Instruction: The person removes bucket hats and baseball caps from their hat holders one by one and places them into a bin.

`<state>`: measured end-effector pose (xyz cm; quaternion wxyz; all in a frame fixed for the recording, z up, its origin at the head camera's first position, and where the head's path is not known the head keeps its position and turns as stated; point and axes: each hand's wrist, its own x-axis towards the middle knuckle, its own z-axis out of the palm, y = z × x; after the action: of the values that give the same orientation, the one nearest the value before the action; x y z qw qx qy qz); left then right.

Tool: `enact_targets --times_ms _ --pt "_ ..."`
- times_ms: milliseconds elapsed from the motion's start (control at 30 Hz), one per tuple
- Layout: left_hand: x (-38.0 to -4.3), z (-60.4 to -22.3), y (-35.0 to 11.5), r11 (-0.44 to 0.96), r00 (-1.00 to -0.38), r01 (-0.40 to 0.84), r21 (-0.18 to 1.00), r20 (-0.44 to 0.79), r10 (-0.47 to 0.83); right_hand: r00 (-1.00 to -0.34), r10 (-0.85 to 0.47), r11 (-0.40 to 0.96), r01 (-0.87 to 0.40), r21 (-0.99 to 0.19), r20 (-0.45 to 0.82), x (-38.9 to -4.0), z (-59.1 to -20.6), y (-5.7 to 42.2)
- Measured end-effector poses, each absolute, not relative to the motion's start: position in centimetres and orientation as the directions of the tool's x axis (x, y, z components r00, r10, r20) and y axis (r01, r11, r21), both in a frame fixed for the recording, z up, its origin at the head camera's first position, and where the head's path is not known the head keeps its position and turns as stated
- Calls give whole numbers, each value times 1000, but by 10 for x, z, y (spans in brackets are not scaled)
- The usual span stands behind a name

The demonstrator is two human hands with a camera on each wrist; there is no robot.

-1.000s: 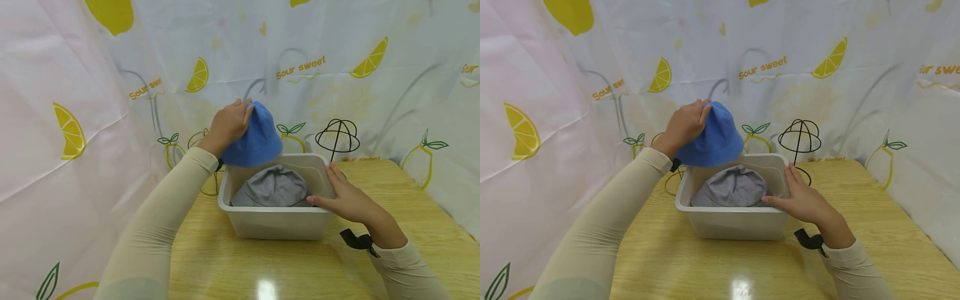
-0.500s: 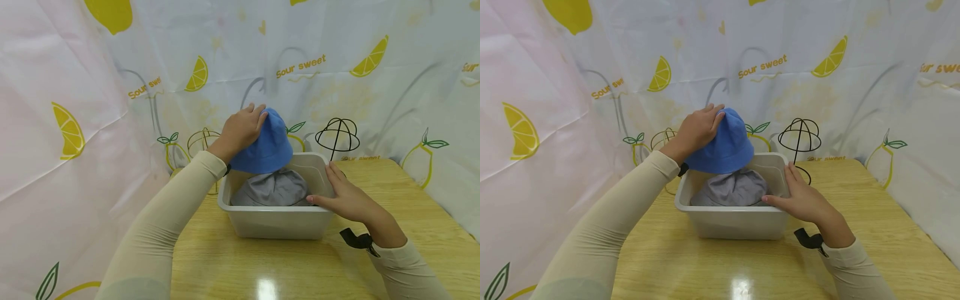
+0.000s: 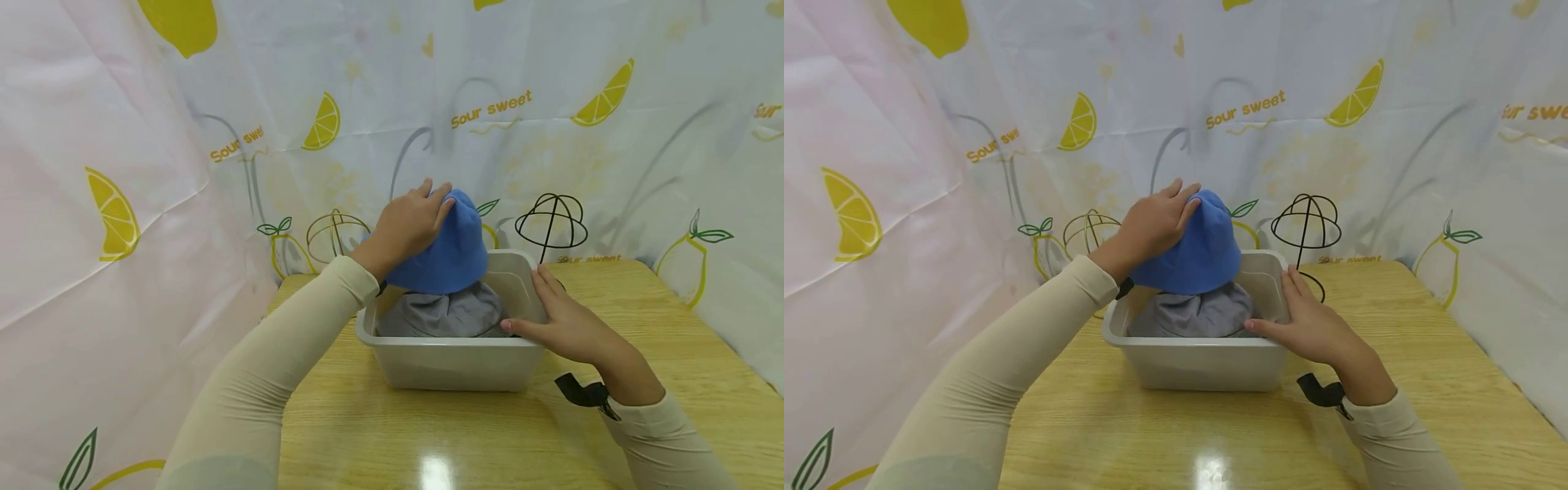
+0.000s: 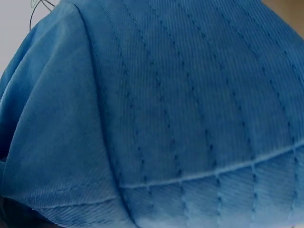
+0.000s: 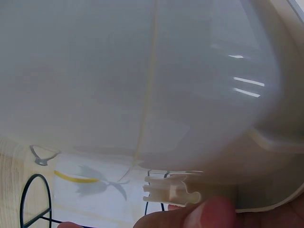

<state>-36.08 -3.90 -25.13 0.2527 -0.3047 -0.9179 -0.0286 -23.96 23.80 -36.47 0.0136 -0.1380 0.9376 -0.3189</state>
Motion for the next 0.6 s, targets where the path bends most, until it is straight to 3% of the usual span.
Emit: enact_targets --times_ms 600 --pt "-340 -253 -21 781 -715 621 -73 355 602 -960 -272 761 -255 -596 65 -240 -364 238"
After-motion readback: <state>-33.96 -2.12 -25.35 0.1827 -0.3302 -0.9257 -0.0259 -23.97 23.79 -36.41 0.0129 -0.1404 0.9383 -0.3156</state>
